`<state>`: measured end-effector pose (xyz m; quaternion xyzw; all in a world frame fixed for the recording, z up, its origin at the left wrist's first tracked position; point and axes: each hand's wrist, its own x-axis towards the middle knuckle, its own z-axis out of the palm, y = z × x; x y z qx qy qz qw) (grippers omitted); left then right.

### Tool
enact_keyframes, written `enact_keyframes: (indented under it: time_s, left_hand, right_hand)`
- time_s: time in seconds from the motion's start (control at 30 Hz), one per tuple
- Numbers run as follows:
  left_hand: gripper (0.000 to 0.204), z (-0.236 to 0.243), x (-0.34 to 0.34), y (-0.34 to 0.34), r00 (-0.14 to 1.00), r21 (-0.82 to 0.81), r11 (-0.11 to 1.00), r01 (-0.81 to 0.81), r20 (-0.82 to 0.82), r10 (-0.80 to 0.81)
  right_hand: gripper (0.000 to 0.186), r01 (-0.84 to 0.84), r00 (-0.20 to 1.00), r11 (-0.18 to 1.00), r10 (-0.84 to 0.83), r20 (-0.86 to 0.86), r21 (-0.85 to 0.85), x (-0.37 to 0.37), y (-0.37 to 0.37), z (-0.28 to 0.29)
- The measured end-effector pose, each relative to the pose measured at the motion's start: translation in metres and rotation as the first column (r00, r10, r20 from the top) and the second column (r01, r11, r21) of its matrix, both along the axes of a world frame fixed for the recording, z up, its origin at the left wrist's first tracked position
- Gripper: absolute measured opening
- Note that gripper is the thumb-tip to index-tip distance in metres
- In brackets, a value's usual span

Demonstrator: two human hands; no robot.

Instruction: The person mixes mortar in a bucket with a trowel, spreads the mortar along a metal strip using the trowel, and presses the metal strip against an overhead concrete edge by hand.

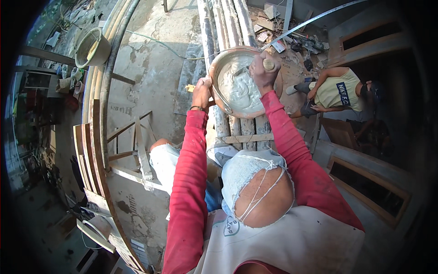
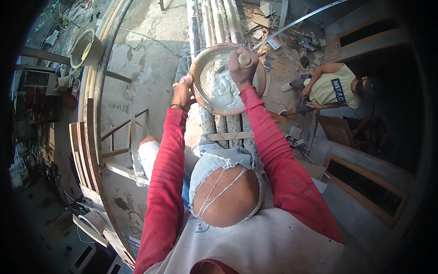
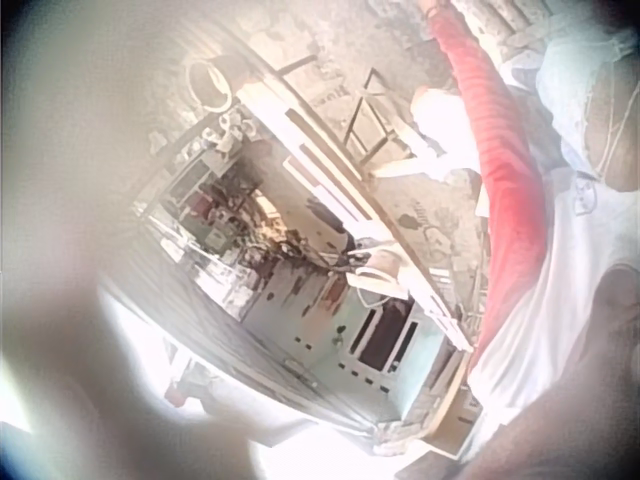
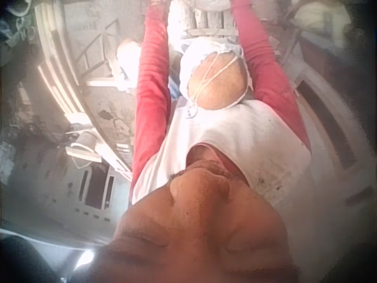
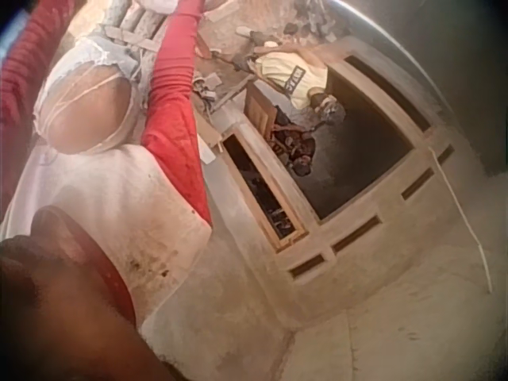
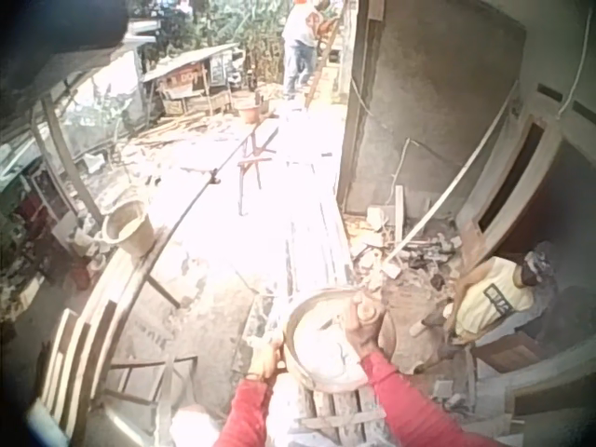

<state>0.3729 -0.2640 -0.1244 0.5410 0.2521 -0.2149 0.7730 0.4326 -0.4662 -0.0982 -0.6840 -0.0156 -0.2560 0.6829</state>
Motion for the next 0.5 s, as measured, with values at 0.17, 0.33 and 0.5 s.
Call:
enact_keyframes:
  time_s: [0.17,0.33,0.5]
  left_hand:
    - [0.031,0.012,-0.006,0.016,0.999,0.031,0.999,-0.008,-0.034,0.009]
    - [0.034,0.024,-0.007,0.023,1.000,0.052,0.999,-0.010,-0.025,0.011]
    - [0.026,-0.022,0.003,0.020,0.998,0.106,0.994,0.011,0.063,-0.017]
  right_hand:
    - [0.023,-0.242,0.966,0.893,0.258,0.009,0.380,-0.055,-0.014,0.106]
    - [0.023,-0.261,0.959,0.883,0.283,0.000,0.391,-0.073,-0.016,0.114]
    - [0.026,-0.053,0.998,0.999,0.053,0.015,-0.002,0.006,0.037,0.029]
